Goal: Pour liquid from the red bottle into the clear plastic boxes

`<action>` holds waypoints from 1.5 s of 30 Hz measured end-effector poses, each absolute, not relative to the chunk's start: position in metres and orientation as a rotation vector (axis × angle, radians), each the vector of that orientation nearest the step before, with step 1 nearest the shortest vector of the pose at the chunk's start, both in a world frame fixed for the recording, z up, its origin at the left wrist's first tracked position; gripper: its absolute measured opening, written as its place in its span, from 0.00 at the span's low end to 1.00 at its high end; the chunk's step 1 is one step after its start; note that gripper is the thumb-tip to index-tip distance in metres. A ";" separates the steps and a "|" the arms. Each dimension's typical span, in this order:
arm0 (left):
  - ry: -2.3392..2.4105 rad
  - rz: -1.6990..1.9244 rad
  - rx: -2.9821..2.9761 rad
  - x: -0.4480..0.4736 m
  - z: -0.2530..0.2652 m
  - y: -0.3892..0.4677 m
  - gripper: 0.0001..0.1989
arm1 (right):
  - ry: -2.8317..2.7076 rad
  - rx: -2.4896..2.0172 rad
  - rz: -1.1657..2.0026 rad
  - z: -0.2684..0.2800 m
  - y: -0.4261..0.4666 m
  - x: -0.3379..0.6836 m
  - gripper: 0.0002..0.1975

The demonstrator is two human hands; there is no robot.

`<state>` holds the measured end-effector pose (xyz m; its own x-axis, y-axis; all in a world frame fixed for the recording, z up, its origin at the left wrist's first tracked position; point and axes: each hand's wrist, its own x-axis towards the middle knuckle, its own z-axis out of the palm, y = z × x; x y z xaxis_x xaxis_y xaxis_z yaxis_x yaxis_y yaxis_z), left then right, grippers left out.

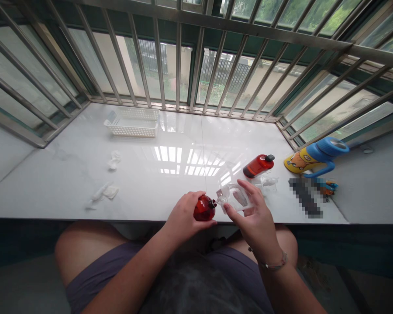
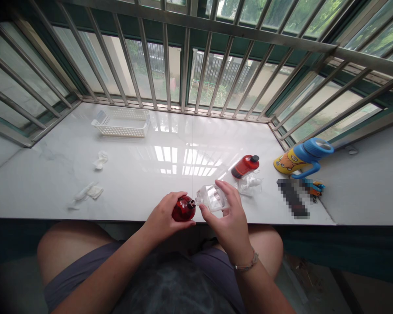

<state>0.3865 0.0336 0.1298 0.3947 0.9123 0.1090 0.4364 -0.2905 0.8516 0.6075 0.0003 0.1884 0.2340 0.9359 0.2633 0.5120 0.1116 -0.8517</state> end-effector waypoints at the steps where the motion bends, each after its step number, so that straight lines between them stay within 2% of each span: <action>1: 1.159 0.790 1.888 0.386 0.130 0.033 0.41 | -1.419 -1.538 0.540 0.189 0.000 0.607 0.32; 45: 1.130 0.848 1.927 0.385 0.123 0.034 0.40 | -1.501 -1.518 0.456 0.191 0.002 0.610 0.32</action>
<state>0.3851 0.0336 0.1232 0.3952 0.9023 0.1720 0.4174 -0.3432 0.8414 0.6098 0.0023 0.1915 0.1866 0.9238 0.3343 0.5819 0.1703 -0.7952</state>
